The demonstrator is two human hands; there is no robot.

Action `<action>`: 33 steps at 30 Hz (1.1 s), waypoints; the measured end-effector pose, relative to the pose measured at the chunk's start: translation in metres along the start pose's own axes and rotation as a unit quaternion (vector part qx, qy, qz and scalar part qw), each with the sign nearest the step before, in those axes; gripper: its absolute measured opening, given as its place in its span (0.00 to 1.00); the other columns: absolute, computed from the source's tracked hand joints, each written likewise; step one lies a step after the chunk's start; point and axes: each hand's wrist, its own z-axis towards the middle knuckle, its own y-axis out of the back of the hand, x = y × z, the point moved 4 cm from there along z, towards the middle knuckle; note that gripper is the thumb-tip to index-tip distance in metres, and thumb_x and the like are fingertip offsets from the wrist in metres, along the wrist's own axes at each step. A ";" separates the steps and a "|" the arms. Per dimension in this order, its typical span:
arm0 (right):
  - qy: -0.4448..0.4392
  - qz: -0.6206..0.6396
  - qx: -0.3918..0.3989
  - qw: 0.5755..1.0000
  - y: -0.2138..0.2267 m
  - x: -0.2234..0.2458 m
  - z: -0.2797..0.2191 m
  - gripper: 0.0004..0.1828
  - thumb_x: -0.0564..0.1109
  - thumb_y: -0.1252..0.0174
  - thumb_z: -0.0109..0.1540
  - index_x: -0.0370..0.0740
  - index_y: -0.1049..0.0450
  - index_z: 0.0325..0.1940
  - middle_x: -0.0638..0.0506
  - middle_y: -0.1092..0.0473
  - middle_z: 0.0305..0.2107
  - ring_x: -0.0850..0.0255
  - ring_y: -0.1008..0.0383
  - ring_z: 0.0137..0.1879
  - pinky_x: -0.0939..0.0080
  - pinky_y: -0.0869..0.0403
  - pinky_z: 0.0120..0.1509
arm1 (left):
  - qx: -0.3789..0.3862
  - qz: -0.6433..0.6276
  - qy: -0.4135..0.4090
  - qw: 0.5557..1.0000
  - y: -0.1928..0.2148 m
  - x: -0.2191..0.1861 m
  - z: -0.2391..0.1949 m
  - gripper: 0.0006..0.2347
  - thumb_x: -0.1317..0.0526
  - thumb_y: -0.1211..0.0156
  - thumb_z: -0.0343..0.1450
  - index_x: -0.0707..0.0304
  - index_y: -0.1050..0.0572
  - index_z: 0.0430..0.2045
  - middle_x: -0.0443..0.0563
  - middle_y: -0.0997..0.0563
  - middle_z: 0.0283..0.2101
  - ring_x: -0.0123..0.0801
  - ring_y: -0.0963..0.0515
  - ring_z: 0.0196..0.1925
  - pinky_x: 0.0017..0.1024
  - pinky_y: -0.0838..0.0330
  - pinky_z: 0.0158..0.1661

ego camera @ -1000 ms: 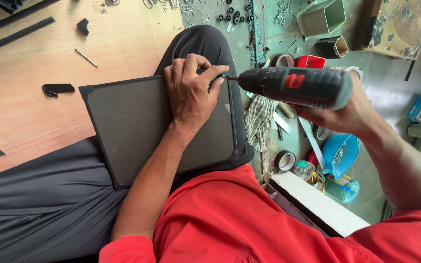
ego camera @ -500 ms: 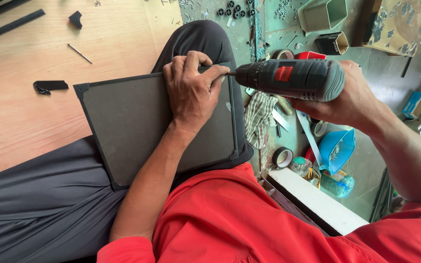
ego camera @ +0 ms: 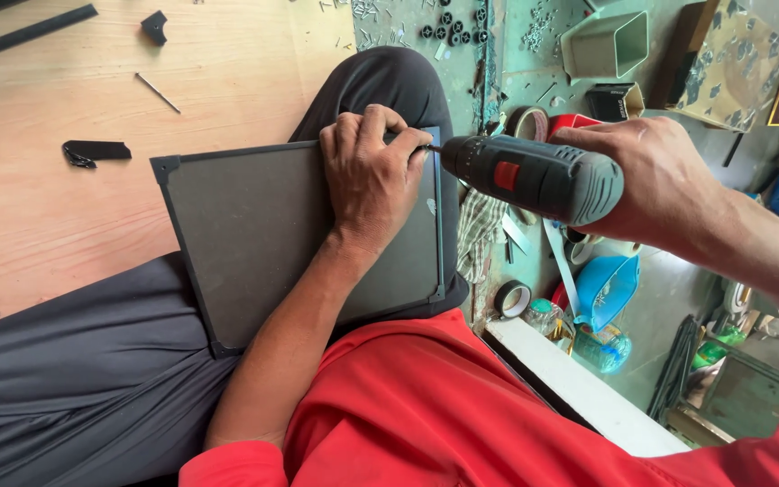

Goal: The person sits on the workshop floor with a photo frame on their lap and attaches a metal hanging bracket to its back. They position the bracket, drive screws with a cordless drill, tap it with a hammer, then place the finished frame onto a stack of completed frames and pick up the next one.

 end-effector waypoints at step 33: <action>0.056 0.266 -0.236 0.933 -0.157 -0.083 -0.049 0.20 0.47 0.30 0.58 0.40 0.26 0.50 0.48 0.25 0.37 0.54 0.23 0.41 0.58 0.24 0.50 | -0.020 0.074 -0.069 0.995 0.010 -0.010 0.001 0.20 0.51 0.25 0.60 0.52 0.21 0.43 0.47 0.28 0.42 0.40 0.30 0.46 0.44 0.39 0.49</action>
